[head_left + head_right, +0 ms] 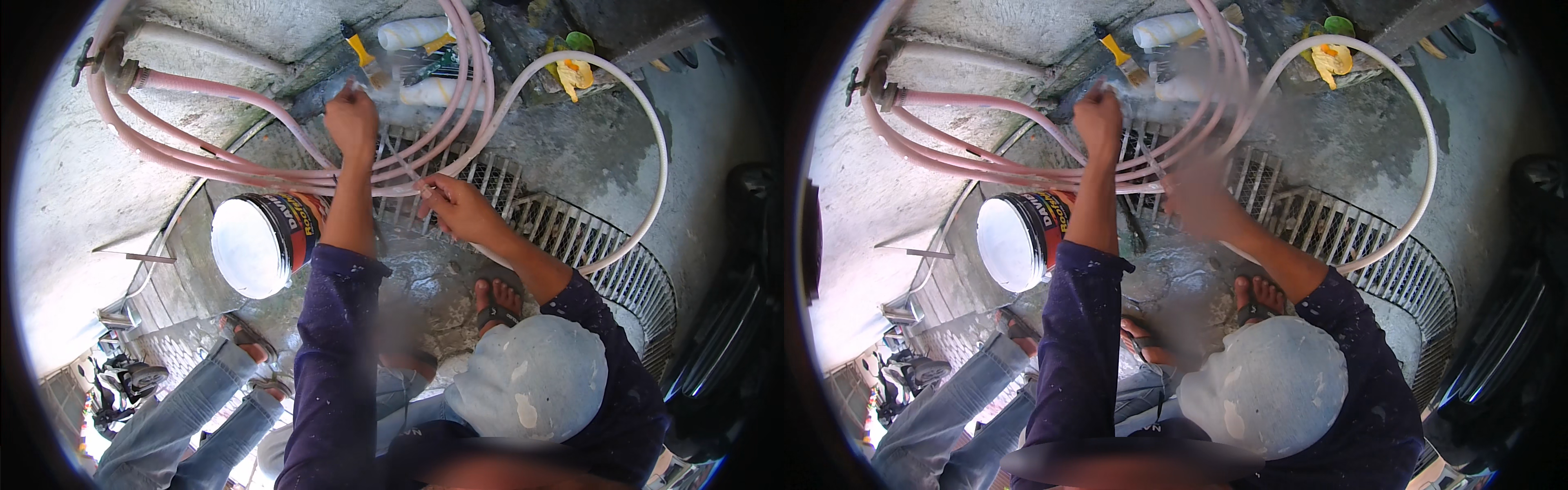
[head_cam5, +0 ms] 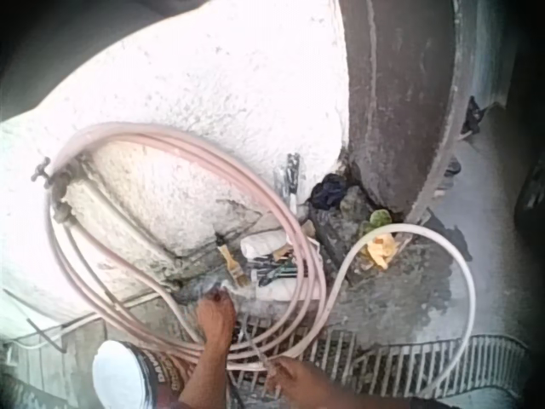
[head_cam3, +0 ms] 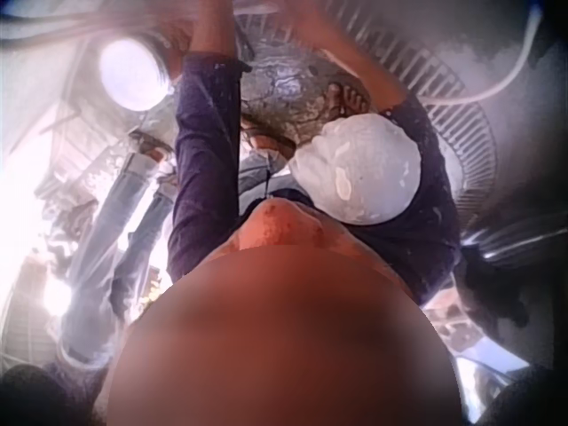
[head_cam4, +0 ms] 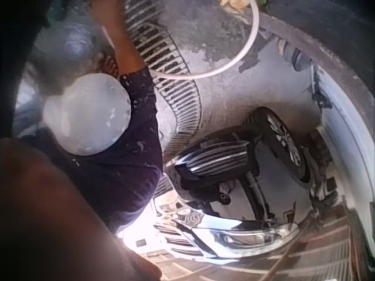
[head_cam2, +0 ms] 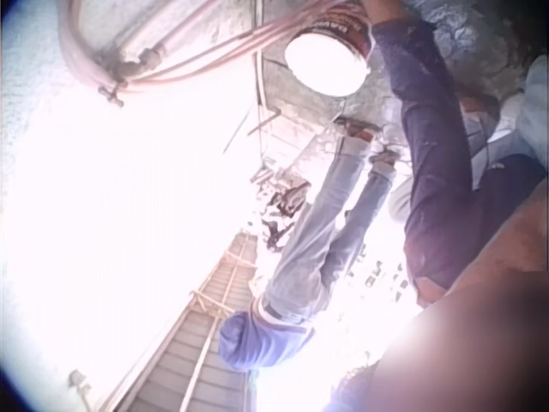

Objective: The person pours white paint from a large bucket into a smaller bucket using a paintbrush to scrape the sides. They then carry the bucket and tools to an outdoor area and rinse the paintbrush and roller under a hose.

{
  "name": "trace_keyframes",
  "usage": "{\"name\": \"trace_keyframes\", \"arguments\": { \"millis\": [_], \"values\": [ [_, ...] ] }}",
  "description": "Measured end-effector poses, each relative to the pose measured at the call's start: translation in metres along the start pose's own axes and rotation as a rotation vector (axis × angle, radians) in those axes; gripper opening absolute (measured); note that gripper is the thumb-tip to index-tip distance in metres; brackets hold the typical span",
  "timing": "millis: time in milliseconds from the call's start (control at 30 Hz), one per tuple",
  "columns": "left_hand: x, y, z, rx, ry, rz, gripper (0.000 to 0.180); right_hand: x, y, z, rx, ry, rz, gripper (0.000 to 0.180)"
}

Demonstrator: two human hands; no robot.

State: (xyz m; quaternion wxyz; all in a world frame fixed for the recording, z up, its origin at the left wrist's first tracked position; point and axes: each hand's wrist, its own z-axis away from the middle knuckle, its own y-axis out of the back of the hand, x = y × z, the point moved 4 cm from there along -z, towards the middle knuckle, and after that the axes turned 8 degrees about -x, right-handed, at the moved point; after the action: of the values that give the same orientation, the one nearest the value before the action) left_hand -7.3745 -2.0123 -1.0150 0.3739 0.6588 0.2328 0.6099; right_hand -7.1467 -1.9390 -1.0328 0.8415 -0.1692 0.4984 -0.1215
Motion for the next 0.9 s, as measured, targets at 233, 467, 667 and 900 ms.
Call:
{"name": "trace_keyframes", "arguments": {
  "millis": [233, 467, 667, 900],
  "values": [
    [-0.018, -0.054, 0.071, -0.203, -0.015, -0.268, 0.033, 0.022, 0.027, -0.004, 0.086, -0.142, 0.098, 0.036],
    [-0.032, -0.049, 0.092, -0.271, -0.107, -0.234, 0.027, 0.036, 0.033, -0.001, 0.015, -0.086, 0.171, 0.038],
    [-0.040, -0.044, 0.111, -0.353, 0.082, -0.193, 0.056, 0.046, 0.036, -0.005, 0.013, -0.065, 0.110, 0.038],
    [-0.059, -0.045, 0.120, -0.257, 0.202, 0.245, 0.071, 0.043, 0.025, -0.006, -0.057, -0.064, 0.151, 0.036]
  ]
}}
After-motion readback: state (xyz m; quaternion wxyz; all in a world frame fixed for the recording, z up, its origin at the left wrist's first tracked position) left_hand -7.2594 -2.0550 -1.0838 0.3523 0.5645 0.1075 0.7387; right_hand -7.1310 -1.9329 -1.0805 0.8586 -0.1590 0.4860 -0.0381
